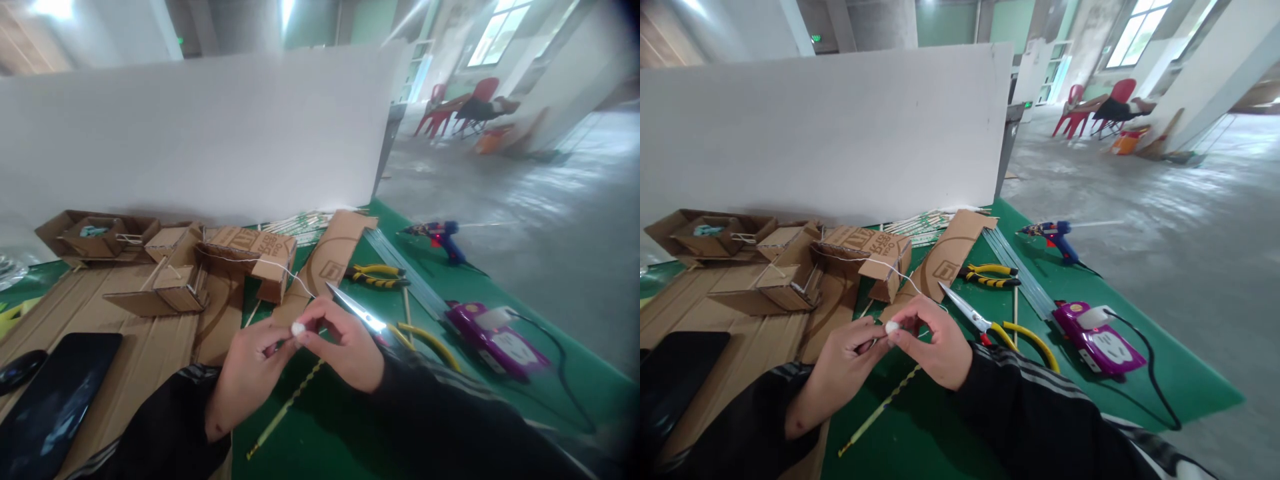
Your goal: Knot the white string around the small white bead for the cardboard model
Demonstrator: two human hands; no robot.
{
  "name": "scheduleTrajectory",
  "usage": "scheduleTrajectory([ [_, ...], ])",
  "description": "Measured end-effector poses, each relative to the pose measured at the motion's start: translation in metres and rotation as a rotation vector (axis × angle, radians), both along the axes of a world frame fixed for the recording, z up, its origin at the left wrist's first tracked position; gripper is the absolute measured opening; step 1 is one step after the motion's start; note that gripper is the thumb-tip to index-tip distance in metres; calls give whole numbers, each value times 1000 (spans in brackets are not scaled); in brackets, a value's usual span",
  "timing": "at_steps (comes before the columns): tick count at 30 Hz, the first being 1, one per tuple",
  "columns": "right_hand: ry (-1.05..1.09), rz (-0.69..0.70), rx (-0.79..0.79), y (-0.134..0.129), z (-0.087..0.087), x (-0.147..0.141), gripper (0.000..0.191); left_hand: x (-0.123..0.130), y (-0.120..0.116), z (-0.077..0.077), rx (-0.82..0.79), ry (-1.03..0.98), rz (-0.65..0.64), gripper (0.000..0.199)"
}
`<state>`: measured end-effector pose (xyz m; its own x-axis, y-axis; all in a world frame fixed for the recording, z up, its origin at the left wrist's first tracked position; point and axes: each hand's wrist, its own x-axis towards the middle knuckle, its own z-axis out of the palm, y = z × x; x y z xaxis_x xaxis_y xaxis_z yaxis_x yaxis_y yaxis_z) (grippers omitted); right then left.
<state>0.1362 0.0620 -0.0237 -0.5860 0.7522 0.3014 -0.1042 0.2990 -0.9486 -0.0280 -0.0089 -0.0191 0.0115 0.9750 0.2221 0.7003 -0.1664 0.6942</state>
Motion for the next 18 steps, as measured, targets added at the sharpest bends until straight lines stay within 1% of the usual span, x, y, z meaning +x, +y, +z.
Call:
scheduleTrajectory([
  [2, 9, 33, 25, 2, 0, 1, 14, 0, 0, -1, -18, -26, -3, 38],
  [6, 35, 100, -93, 5, 0, 3, 19, -2, -1, 1, -52, -75, -39, 33],
  [10, 65, 131, -100, 7, 2, 4, 21, -2, -1, 4, -58, -97, -58, 31],
  [14, 103, 104, -86, 9, 3, 3, 18, -1, -2, 4, -48, -53, -54, 29],
  [18, 40, 70, -75, 10, 4, 4, 16, -1, -2, 4, -9, 50, -40, 28],
])
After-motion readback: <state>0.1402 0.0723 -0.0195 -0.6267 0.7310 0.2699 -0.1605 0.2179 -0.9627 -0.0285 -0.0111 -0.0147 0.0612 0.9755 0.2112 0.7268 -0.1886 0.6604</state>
